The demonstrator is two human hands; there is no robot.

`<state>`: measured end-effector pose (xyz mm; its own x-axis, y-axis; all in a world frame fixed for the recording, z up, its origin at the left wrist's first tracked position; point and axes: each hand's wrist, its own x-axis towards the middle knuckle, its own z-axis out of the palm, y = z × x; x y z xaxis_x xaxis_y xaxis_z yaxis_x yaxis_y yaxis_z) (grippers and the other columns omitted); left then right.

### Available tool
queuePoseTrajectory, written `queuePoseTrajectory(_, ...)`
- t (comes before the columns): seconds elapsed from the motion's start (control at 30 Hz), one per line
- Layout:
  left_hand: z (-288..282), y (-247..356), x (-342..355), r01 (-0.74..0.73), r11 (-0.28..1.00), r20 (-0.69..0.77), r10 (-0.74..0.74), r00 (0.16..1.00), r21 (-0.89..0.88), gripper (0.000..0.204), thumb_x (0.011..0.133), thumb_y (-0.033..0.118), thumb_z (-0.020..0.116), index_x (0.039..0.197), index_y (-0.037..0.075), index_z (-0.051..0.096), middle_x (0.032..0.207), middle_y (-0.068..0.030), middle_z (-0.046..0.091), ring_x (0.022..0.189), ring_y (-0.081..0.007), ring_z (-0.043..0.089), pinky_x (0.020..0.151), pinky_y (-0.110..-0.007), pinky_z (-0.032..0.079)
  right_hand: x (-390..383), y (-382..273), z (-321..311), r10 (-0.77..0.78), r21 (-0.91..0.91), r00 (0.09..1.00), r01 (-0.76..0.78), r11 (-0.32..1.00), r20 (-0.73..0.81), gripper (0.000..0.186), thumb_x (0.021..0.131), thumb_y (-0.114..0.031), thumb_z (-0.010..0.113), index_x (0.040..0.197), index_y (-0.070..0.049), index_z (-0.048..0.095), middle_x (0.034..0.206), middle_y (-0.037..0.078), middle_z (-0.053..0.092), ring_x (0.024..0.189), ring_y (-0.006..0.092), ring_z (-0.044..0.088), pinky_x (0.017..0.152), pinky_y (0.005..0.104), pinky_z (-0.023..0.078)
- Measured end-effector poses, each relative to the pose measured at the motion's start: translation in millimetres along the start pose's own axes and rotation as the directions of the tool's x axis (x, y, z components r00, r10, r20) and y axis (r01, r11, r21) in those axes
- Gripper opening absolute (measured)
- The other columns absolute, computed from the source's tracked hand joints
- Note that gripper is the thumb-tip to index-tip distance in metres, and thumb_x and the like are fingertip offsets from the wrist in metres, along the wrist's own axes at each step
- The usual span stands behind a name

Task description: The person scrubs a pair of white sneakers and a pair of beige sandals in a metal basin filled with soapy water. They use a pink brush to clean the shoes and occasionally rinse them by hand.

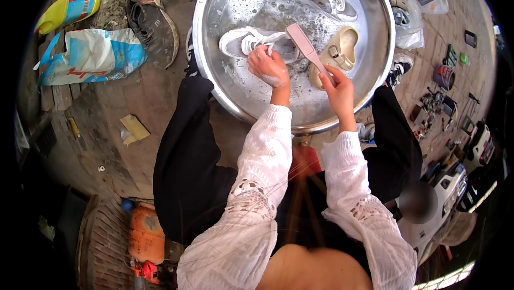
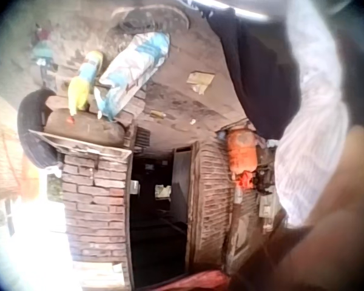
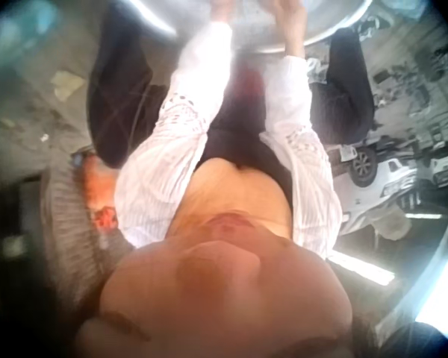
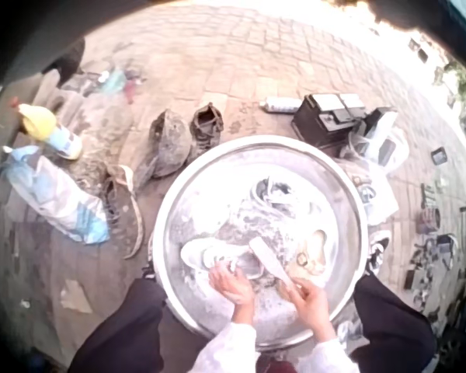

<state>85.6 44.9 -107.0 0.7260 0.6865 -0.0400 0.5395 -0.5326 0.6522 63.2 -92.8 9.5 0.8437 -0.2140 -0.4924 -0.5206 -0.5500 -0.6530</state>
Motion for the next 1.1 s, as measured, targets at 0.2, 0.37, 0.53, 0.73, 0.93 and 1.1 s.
queuePoseTrajectory(0.2, -16, 28, 14, -0.239, 0.947, -0.046, 0.235, 0.971, -0.215, 0.008, 0.071, 0.006, 0.058, 0.077, 0.008, 0.062, 0.088, -0.0096, 0.058, 0.085, -0.0315, 0.055, 0.080, -0.044, 0.041, 8, -39, -19, -0.071, -0.441, 0.984, 0.137, 0.887, 0.163, 0.027, 0.074, -0.019, 0.070, 0.100, -0.011, 0.070, 0.081, 0.013, 0.068, 0.074, 0.0308, 0.064, 0.068, 0.0367, 0.049)
queuePoseTrajectory(0.37, -18, 60, 26, -0.352, 0.877, 0.355, 0.459, 0.814, -0.328, 0.006, 0.070, 0.004, 0.058, 0.076, 0.006, 0.062, 0.083, -0.0107, 0.060, 0.080, -0.0320, 0.058, 0.074, -0.043, 0.044, 62, -2, 44, -0.270, -0.151, 0.933, 0.310, 0.939, 0.238, 0.018, 0.078, -0.015, 0.066, 0.091, -0.003, 0.067, 0.077, 0.012, 0.067, 0.066, 0.0253, 0.062, 0.063, 0.0348, 0.048)
queuePoseTrajectory(0.53, -24, 66, 54, -0.376, 0.766, 0.122, 0.503, 0.856, -0.521, 0.029, 0.075, 0.008, 0.064, 0.103, 0.004, 0.060, 0.107, -0.0149, 0.057, 0.103, -0.0344, 0.053, 0.091, -0.042, 0.040, 91, 16, 50, 0.041, 0.574, 0.751, -0.537, 0.619, 0.659, 0.012, 0.088, -0.011, 0.058, 0.095, -0.003, 0.063, 0.068, -0.003, 0.055, 0.048, 0.0011, 0.039, 0.040, 0.0183, 0.030)
queuePoseTrajectory(0.73, 14, -8, 79, 0.044, 0.983, 0.356, 0.024, 0.934, -0.180, 0.080, 0.068, 0.038, 0.078, 0.126, -0.004, 0.043, 0.122, -0.0253, 0.049, 0.115, -0.0389, 0.045, 0.098, -0.044, 0.036, 102, 67, 91, 0.024, 0.696, 0.897, -0.359, 0.621, 0.441, 0.013, 0.093, -0.016, 0.052, 0.093, -0.005, 0.060, 0.065, -0.005, 0.048, 0.046, 0.0032, 0.036, 0.041, 0.0187, 0.028)
queuePoseTrajectory(0.93, 35, 8, 63, 0.121, 0.975, 0.563, 0.005, 0.826, -0.185, 0.090, 0.063, 0.038, 0.080, 0.131, -0.006, 0.039, 0.121, -0.0264, 0.053, 0.113, -0.0355, 0.052, 0.096, -0.038, 0.040, 99, 98, 136, 0.002, 0.146, 0.998, 0.006, 0.989, -0.055, 0.026, 0.093, -0.024, 0.051, 0.086, 0.000, 0.059, 0.073, 0.017, 0.062, 0.070, 0.0291, 0.061, 0.063, 0.0378, 0.045)
queuePoseTrajectory(1.1, 10, -22, 69, 0.031, 0.996, 0.454, 0.013, 0.891, -0.089, 0.085, 0.066, 0.033, 0.077, 0.135, 0.001, 0.038, 0.122, -0.0250, 0.052, 0.112, -0.0386, 0.050, 0.095, -0.042, 0.040, 96, 80, 106, -0.053, -0.104, 0.999, 0.053, 0.993, 0.003, 0.039, 0.089, -0.036, 0.056, 0.075, 0.001, 0.058, 0.072, 0.020, 0.061, 0.069, 0.0371, 0.058, 0.063, 0.0415, 0.045)
